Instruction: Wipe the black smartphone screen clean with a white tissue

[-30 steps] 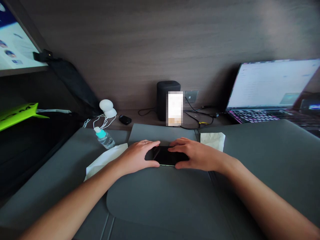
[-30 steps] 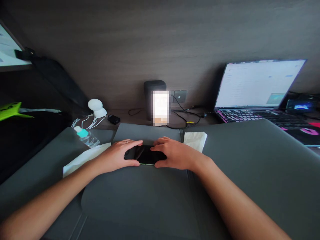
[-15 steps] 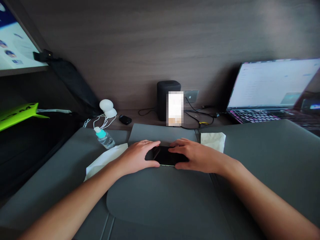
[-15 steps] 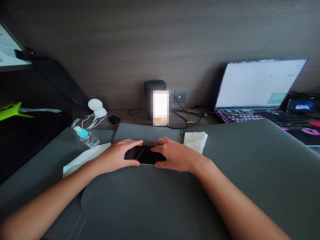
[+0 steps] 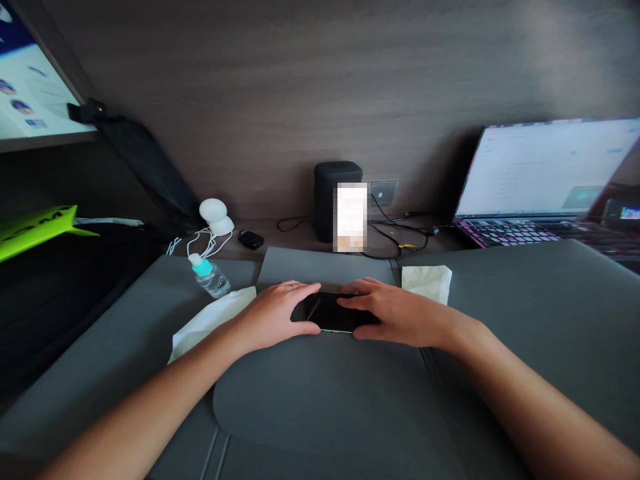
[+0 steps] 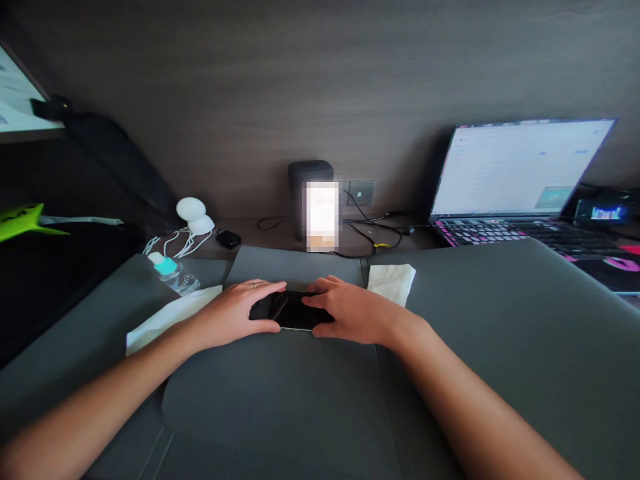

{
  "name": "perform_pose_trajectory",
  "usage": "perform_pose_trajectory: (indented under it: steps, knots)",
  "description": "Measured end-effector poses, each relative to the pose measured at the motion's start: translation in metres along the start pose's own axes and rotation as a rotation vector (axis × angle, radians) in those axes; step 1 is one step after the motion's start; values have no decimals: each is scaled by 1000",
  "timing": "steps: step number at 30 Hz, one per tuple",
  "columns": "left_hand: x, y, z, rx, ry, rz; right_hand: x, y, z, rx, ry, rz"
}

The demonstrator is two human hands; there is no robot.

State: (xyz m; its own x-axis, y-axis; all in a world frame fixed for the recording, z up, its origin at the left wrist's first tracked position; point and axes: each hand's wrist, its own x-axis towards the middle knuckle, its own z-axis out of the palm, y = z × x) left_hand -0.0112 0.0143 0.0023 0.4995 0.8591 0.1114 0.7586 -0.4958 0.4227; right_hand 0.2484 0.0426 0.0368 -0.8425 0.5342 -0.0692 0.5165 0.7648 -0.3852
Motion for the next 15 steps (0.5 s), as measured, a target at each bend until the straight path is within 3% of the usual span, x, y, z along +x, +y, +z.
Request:
perform_pose_trajectory:
  steps: [15]
  knots:
    - [-1, 0, 2, -2, 17, 28, -1, 12, 1, 112, 31, 63]
